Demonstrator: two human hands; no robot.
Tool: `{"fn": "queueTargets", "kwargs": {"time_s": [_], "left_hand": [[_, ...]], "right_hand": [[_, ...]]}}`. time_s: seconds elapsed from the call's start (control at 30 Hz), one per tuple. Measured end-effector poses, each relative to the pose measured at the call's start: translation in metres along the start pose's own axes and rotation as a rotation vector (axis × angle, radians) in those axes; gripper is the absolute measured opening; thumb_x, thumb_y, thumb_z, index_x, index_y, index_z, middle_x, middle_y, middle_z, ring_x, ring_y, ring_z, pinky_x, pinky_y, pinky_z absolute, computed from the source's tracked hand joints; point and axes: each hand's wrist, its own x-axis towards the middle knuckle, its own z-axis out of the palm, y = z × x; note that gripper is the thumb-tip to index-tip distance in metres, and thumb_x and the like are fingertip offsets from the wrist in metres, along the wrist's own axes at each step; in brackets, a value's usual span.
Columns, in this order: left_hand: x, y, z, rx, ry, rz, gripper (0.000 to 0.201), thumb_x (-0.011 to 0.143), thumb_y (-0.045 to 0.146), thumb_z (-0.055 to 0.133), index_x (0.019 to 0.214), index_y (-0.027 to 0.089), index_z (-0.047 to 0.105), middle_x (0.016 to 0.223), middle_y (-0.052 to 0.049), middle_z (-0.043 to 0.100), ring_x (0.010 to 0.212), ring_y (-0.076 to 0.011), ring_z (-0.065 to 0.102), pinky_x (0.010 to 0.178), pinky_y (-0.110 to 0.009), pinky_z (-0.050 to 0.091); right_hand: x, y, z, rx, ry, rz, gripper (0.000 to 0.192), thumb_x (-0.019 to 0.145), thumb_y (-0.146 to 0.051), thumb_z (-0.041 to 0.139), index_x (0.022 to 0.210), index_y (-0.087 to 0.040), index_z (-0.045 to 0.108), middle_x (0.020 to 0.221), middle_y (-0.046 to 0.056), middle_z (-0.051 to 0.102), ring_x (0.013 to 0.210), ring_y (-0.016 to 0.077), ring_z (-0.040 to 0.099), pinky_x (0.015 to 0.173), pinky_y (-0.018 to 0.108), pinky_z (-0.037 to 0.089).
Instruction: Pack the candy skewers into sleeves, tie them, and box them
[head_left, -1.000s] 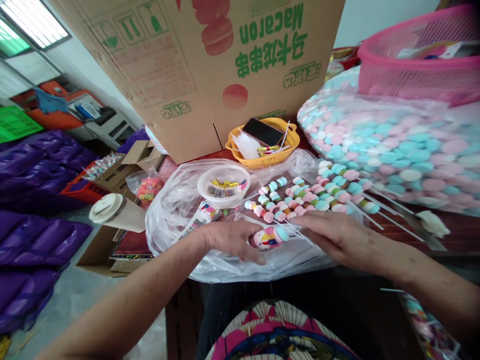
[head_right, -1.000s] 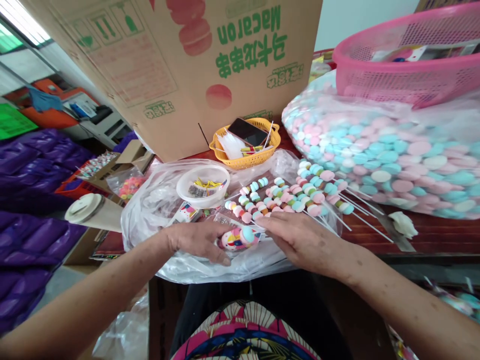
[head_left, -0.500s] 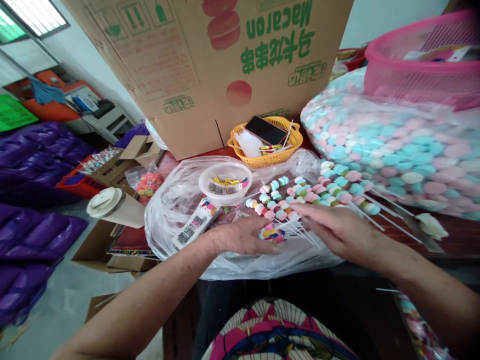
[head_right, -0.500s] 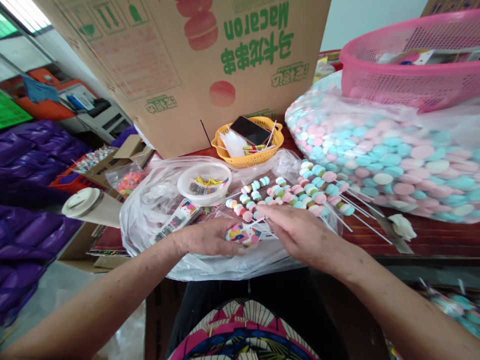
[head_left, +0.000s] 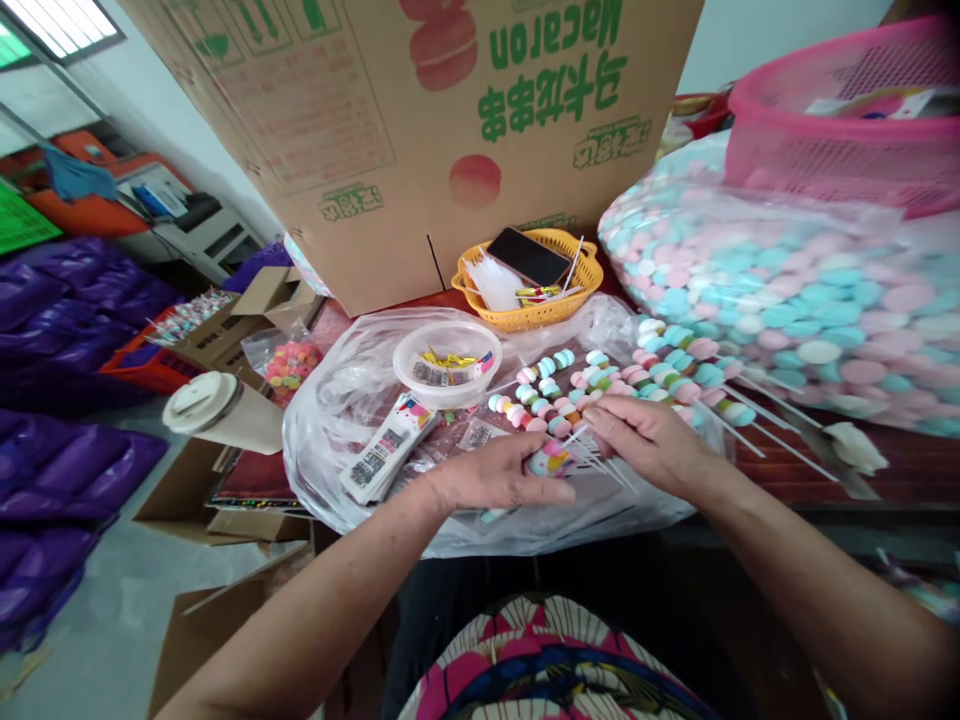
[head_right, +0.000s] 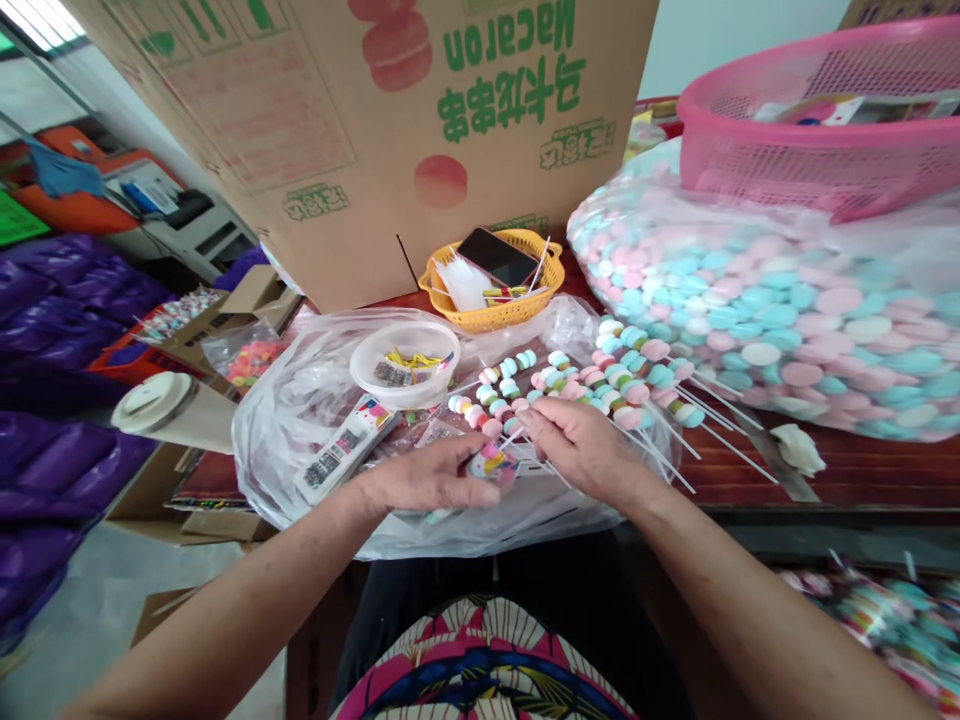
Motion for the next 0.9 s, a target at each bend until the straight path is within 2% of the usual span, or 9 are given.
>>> {"fn": "queueTargets", "kwargs": {"time_s": [0.07,0.17,0.33,0.43,0.53,0.7,0.77,0.83,0.9], "left_hand": [[-0.004,0.001,-0.001,-0.124,0.012,-0.037,0.035,0.088,0.046,0.05,0.092,0.017,0.066,0.07,0.001,0.056,0.062,-0.0121,0.047,0.062,-0.023,0.04],[-0.005,0.002,0.004,-0.184,0.162,-0.135,0.037,0.087,0.046,0.048,0.073,0.016,0.064,0.057,0.004,0.046,0.052,-0.0103,0.038,0.053,-0.023,0.033],[0.0,-0.004,0.026,-0.238,0.446,-0.05,0.036,0.083,0.04,0.052,0.057,0.016,0.053,0.058,0.003,0.044,0.06,-0.0112,0.042,0.057,-0.022,0.036],[0.003,-0.01,0.034,-0.313,0.55,-0.072,0.038,0.086,0.045,0.05,0.064,0.015,0.06,0.062,0.001,0.051,0.063,-0.0132,0.049,0.058,-0.023,0.041],[0.004,-0.016,0.036,-0.323,0.636,0.019,0.036,0.087,0.047,0.05,0.085,0.017,0.07,0.077,-0.003,0.064,0.074,-0.0163,0.058,0.069,-0.026,0.048],[-0.003,-0.017,0.036,-0.201,0.611,0.076,0.041,0.089,0.042,0.049,0.119,0.018,0.063,0.096,-0.006,0.069,0.092,-0.02,0.061,0.087,-0.031,0.046],[-0.012,-0.015,0.033,-0.234,0.492,0.087,0.039,0.09,0.044,0.048,0.115,0.017,0.061,0.089,-0.005,0.068,0.087,-0.0191,0.061,0.083,-0.031,0.046],[-0.02,-0.011,0.029,-0.267,0.286,0.104,0.032,0.091,0.043,0.045,0.099,0.016,0.061,0.08,-0.005,0.066,0.078,-0.0173,0.059,0.076,-0.029,0.046],[-0.027,-0.007,0.022,-0.231,0.151,0.07,0.028,0.092,0.039,0.044,0.086,0.016,0.058,0.075,-0.002,0.063,0.071,-0.0148,0.055,0.071,-0.026,0.044]], "right_hand": [[0.001,0.0,0.001,0.013,0.014,0.0,0.042,0.095,-0.044,0.039,0.061,-0.02,0.045,0.057,-0.002,0.05,0.057,0.0124,0.048,0.057,0.025,0.037],[0.003,-0.009,0.006,0.01,0.021,-0.052,0.041,0.095,-0.042,0.039,0.06,-0.021,0.043,0.057,-0.003,0.048,0.056,0.012,0.046,0.057,0.026,0.035],[0.005,-0.018,0.017,0.016,0.037,-0.033,0.039,0.09,-0.041,0.042,0.057,-0.021,0.042,0.054,-0.002,0.046,0.054,0.012,0.044,0.054,0.027,0.034],[-0.002,-0.013,0.022,0.212,0.067,0.083,0.039,0.09,-0.048,0.042,0.064,-0.02,0.048,0.06,-0.001,0.052,0.051,0.011,0.043,0.05,0.026,0.033],[-0.012,-0.007,0.035,0.437,0.044,0.207,0.034,0.086,-0.053,0.05,0.08,-0.02,0.054,0.065,-0.001,0.056,0.046,0.0094,0.042,0.043,0.024,0.032],[-0.023,-0.012,0.065,0.559,-0.052,0.202,0.036,0.086,-0.049,0.053,0.065,-0.021,0.047,0.045,-0.005,0.047,0.042,0.0107,0.044,0.044,0.024,0.036],[-0.024,-0.016,0.07,0.644,-0.054,0.2,0.031,0.088,-0.047,0.051,0.071,-0.021,0.05,0.048,-0.005,0.052,0.044,0.0118,0.049,0.047,0.025,0.041],[-0.024,-0.019,0.07,0.699,-0.07,0.221,0.026,0.088,-0.044,0.05,0.075,-0.021,0.049,0.051,-0.005,0.054,0.046,0.0133,0.053,0.05,0.027,0.046],[-0.024,-0.021,0.067,0.615,-0.072,0.215,0.024,0.088,-0.04,0.046,0.073,-0.022,0.047,0.052,-0.004,0.054,0.046,0.0136,0.054,0.049,0.026,0.045]]}}
